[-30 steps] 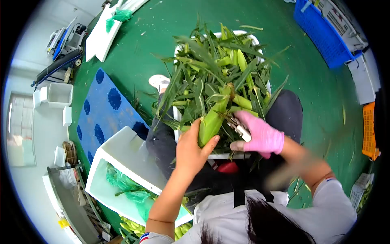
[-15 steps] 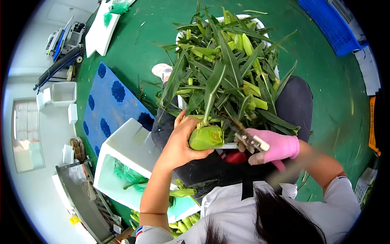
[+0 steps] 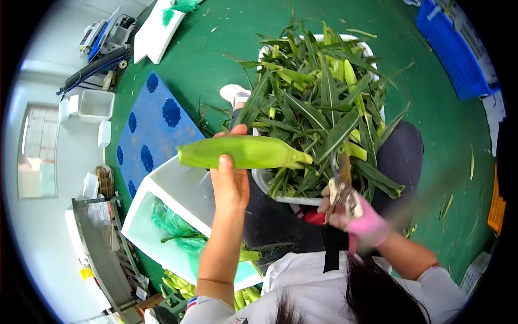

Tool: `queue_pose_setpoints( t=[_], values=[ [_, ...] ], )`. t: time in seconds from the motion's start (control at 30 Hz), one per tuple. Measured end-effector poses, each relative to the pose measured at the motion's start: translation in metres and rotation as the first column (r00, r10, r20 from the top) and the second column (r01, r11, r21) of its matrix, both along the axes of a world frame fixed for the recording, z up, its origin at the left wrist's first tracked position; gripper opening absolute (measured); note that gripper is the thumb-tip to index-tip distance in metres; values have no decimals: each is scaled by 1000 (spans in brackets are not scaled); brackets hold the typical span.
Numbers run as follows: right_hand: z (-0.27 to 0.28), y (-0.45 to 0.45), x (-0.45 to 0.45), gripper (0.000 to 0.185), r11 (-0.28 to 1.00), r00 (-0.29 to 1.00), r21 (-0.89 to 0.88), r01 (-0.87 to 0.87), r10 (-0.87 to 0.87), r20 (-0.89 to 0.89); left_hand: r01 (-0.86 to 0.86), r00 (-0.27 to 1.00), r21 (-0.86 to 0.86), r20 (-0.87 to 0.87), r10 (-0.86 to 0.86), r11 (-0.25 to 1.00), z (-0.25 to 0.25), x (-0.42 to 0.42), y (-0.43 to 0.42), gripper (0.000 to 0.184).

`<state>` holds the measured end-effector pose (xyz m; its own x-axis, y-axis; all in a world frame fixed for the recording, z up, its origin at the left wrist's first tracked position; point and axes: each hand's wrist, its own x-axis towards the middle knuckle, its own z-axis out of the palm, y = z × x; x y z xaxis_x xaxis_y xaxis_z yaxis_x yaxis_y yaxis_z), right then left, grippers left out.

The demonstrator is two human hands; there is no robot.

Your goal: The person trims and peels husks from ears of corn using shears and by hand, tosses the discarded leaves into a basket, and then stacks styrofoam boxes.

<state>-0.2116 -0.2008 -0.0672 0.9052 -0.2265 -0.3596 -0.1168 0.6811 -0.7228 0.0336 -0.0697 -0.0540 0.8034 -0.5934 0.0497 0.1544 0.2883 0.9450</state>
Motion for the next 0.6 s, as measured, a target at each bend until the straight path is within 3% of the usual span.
queue_pose_setpoints(
  t=[0.07, 0.13, 0.2, 0.23, 0.27, 0.3, 0.33, 0.4, 0.5, 0.53, 0.57, 0.6],
  values=[
    [3, 13, 0, 58, 996, 991, 26, -89, 91, -100, -206, 970, -118, -155, 186, 971, 1, -8, -2, 58],
    [-9, 21, 10, 63, 954, 967, -205, -218, 182, -180, -262, 948, -96, -211, 238, 960, -4, -19, 2, 67],
    [-12, 25, 33, 67, 940, 974, -322, -114, 42, -222, -278, 908, -66, -345, 239, 958, -12, -43, 9, 68],
    [-21, 24, 45, 71, 804, 986, -594, 3, -103, -134, -315, 894, -46, -351, 280, 948, -26, -58, 12, 69],
    [-26, 20, 57, 75, 581, 977, -805, 119, -211, -8, -338, 876, -57, -384, 292, 940, -23, -74, 9, 68],
    [-22, 16, 66, 80, 379, 968, -911, 161, -242, 71, -383, 828, -68, -467, 310, 921, -24, -79, 8, 67],
    [-21, 13, 70, 84, 327, 975, -935, 139, -210, 72, -433, 773, -72, -543, 328, 899, -25, -83, 9, 67],
    [-11, 0, 77, 74, 71, 966, -967, 246, -98, 239, -439, 741, -77, -595, 312, 895, -18, -78, 12, 65],
    [-4, -2, 63, 48, 390, 995, -921, -4, 89, 33, -384, 628, 23, -726, 280, 923, -23, -52, 29, 62],
    [-3, -6, 52, 40, 603, 941, -751, -267, 330, -70, -328, 546, 90, -794, 267, 940, -28, -42, 33, 64],
    [1, -4, 42, 36, 689, 891, -612, -389, 451, -58, -300, 518, 53, -829, 209, 952, -33, -38, 30, 62],
    [9, -2, 34, 32, 730, 824, -449, -515, 567, -24, -222, 460, -85, -888, 27, 971, -38, -33, 32, 58]
  ],
)
